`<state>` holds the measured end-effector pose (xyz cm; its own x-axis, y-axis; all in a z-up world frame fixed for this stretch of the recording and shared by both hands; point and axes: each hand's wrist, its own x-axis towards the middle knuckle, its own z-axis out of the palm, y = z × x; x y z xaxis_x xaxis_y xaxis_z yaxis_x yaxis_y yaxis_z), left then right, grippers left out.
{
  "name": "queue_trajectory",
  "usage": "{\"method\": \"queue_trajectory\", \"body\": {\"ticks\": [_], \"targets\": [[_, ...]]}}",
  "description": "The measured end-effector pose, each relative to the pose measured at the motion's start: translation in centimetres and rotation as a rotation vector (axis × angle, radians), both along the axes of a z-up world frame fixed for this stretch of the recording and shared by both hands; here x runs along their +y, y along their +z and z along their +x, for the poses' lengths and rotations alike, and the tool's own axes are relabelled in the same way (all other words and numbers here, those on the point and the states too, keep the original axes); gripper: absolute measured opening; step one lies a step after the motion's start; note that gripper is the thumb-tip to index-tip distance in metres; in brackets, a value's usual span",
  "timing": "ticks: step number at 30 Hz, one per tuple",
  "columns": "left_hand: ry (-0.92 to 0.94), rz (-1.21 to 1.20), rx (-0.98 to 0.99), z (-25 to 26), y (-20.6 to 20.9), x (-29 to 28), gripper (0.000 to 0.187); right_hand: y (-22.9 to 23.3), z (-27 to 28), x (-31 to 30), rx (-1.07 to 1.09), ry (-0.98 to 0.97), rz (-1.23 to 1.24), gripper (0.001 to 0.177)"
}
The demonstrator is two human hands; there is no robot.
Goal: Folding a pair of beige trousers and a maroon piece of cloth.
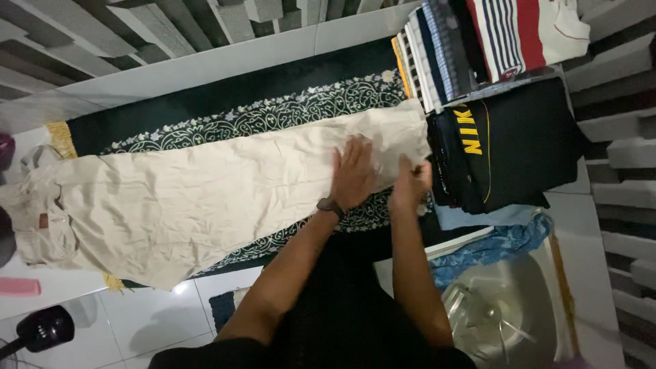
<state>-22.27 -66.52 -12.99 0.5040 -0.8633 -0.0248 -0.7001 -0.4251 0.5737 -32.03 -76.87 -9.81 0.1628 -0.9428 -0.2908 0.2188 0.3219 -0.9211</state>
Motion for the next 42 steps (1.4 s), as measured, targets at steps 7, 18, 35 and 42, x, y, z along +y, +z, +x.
{"method": "queue_trajectory", "body": {"ticks": [7, 18, 35, 42], "targets": [[0.221, -0.614, 1.099, 5.6, 8.7, 5.1, 0.084, 11.3, 5.3, 8.9, 0.290, 0.681, -1.160, 0.014], [0.672, -1.334, 1.763, 11.4, 3.8, 21.8, 0.076, 7.8, 8.3, 14.9, 0.530, 1.077, -1.235, 0.049], [0.421, -0.548, 1.100, 11.6, 10.0, 24.3, 0.050, 7.9, 21.2, 4.6, 0.786, 1.744, -1.230, 0.061], [0.860, -0.306, 0.646, 11.0, 4.5, 24.9, 0.032, 3.6, 25.1, -2.3, 1.224, 2.149, -1.168, 0.056]]}}
